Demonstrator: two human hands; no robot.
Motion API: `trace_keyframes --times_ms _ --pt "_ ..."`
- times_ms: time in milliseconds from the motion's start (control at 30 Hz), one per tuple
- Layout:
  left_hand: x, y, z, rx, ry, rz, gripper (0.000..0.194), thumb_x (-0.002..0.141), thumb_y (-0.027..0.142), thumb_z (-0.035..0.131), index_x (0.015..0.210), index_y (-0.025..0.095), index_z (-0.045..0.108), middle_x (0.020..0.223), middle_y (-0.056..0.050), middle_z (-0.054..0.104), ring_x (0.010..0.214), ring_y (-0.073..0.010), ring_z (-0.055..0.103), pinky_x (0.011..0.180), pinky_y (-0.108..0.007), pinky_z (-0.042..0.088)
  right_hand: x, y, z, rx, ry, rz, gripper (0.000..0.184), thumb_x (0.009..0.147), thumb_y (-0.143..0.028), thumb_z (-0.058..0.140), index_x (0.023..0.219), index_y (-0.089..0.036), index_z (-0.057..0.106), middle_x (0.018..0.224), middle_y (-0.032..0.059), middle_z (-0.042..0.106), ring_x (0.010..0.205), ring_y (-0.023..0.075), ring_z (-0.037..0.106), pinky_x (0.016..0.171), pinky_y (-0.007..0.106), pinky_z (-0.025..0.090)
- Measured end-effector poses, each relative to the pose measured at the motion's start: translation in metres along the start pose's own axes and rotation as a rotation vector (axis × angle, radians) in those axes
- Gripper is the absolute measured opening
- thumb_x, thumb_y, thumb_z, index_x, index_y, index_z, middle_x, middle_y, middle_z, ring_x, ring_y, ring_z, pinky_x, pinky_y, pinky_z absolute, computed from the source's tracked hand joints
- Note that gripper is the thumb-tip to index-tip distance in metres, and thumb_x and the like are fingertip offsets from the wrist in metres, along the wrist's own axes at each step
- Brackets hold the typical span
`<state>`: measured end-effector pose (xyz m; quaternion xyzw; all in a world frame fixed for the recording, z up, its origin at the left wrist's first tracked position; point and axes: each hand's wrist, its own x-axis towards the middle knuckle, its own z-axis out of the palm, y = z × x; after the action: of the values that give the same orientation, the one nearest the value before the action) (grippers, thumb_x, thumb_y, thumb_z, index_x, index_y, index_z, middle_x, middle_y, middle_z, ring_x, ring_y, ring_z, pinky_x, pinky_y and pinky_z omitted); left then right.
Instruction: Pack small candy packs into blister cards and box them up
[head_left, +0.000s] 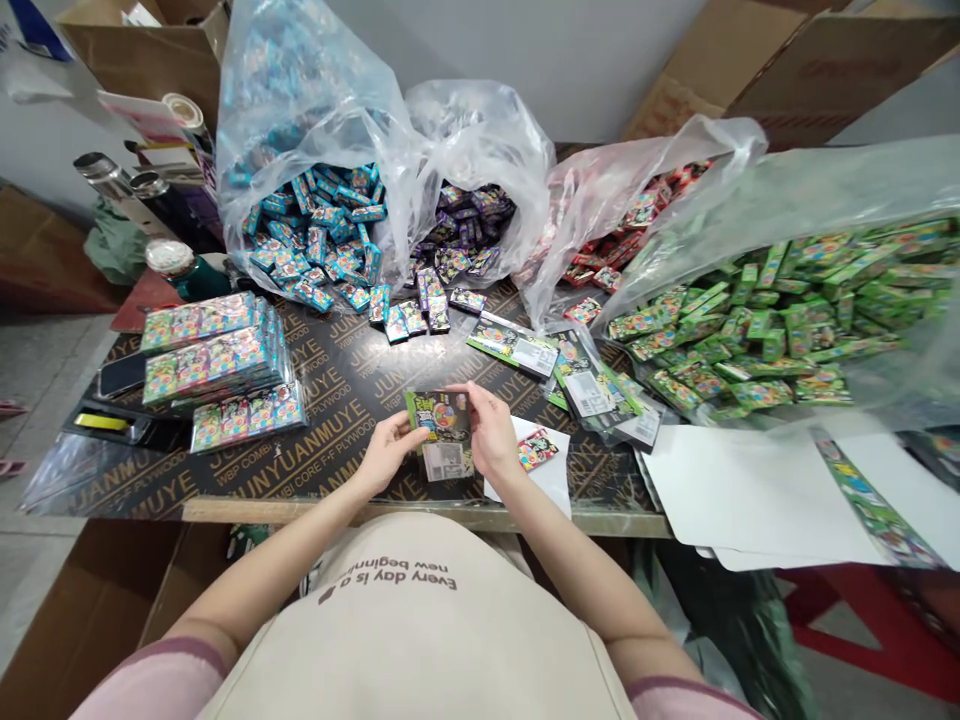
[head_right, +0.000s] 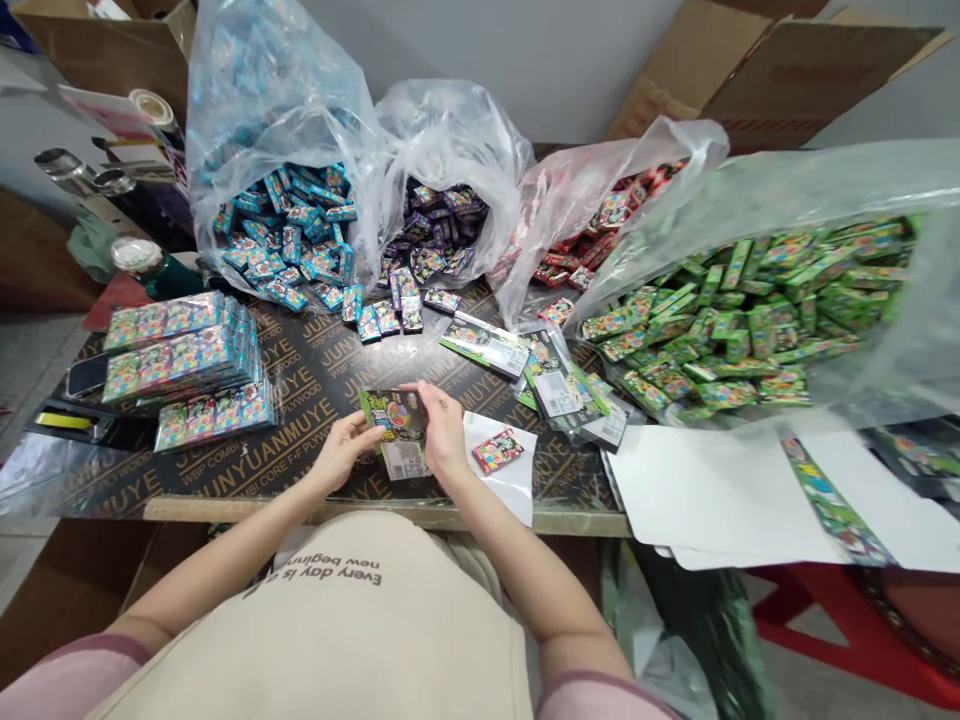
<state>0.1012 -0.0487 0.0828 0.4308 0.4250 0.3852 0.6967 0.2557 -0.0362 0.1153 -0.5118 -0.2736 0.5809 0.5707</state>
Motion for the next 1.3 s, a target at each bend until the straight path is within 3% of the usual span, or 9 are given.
trace_keyframes --times_ms 267,400,500,667,767,933,1033,1133,1300 --pt "0.001 0.019 -0.006 0.074 -0.141 -0.059 0.04 0.067 0.039 0.076 0.097 0.014 0.07 0.097 -0.007 0.072 0.091 -0.0231 0.065 0.089 -0.034 0.046 0.001 0.011 0.0 0.101 0.126 -0.057 0.026 0.067 -0.046 0.071 0.068 -0.021 0.069 0.075 0.0036 0.074 0.079 0.0227 0.069 0.082 0.037 0.054" --pt "0.001 0.018 -0.002 -0.102 0.09 -0.166 0.048 0.072 0.059 0.064 0.084 0.012 0.07 0.082 -0.007 0.072 0.075 -0.0195 0.065 0.07 -0.028 0.048 -0.003 0.02 0.003 0.071 0.08 0.01 0.032 0.072 -0.052 0.064 0.074 -0.02 0.07 0.078 0.0051 0.074 0.081 0.0237 0.07 0.079 0.037 0.054" --pt "0.006 0.021 0.004 -0.286 0.277 -0.183 0.043 0.066 0.055 0.071 0.075 0.013 0.067 0.072 -0.005 0.07 0.066 -0.0162 0.063 0.067 -0.027 0.047 -0.009 0.027 0.01 0.136 0.064 0.026 0.046 0.08 -0.059 0.047 0.078 -0.019 0.07 0.083 0.0068 0.075 0.083 0.0232 0.069 0.077 0.036 0.054" --pt "0.014 0.034 0.003 -0.44 0.287 -0.294 0.025 0.062 0.037 0.072 0.069 0.014 0.066 0.067 -0.002 0.069 0.063 -0.014 0.06 0.069 -0.028 0.049 -0.01 0.034 0.018 0.145 0.097 -0.009 0.027 0.076 -0.041 0.055 0.076 -0.019 0.07 0.083 0.0056 0.074 0.082 0.0223 0.069 0.079 0.035 0.054" --pt "0.011 0.044 -0.001 -0.31 0.222 -0.247 0.016 0.06 0.025 0.067 0.072 0.015 0.067 0.074 -0.003 0.07 0.068 -0.0147 0.062 0.068 -0.027 0.048 -0.006 0.032 0.015 0.08 0.088 -0.054 0.017 0.072 -0.033 0.06 0.081 -0.02 0.068 0.082 0.0046 0.074 0.079 0.0205 0.068 0.079 0.036 0.054" --pt "-0.002 0.058 -0.002 0.226 0.257 0.186 0.01 0.063 0.016 0.068 0.071 0.018 0.073 0.079 -0.004 0.07 0.079 -0.0168 0.063 0.077 -0.028 0.048 -0.006 0.025 -0.003 -0.132 0.015 -0.25 0.014 0.076 -0.032 0.065 0.086 -0.024 0.071 0.088 0.0034 0.074 0.081 0.0203 0.069 0.083 0.038 0.053" --pt "-0.006 0.062 -0.002 0.441 0.206 0.315 0.006 0.068 0.021 0.07 0.071 0.02 0.075 0.081 -0.006 0.072 0.08 -0.0195 0.064 0.079 -0.031 0.049 -0.011 0.019 -0.015 -0.327 -0.068 -0.394 0.013 0.079 -0.033 0.065 0.086 -0.027 0.074 0.094 0.0032 0.074 0.092 0.0223 0.068 0.091 0.041 0.051" --pt "-0.003 0.064 -0.006 0.492 0.168 0.302 0.008 0.068 0.026 0.074 0.071 0.019 0.076 0.077 -0.006 0.072 0.073 -0.0193 0.065 0.075 -0.031 0.05 -0.014 0.012 -0.02 -0.39 -0.123 -0.427 0.012 0.078 -0.032 0.067 0.084 -0.028 0.076 0.095 0.0028 0.074 0.092 0.0231 0.068 0.091 0.041 0.052" --pt "0.008 0.071 -0.012 0.437 0.102 0.127 0.017 0.063 0.031 0.078 0.07 0.016 0.075 0.066 -0.005 0.071 0.06 -0.0176 0.063 0.061 -0.027 0.049 -0.01 -0.002 -0.017 -0.261 -0.151 -0.171 0.014 0.07 -0.034 0.075 0.079 -0.023 0.075 0.076 0.0025 0.074 0.069 0.0214 0.069 0.067 0.036 0.056"
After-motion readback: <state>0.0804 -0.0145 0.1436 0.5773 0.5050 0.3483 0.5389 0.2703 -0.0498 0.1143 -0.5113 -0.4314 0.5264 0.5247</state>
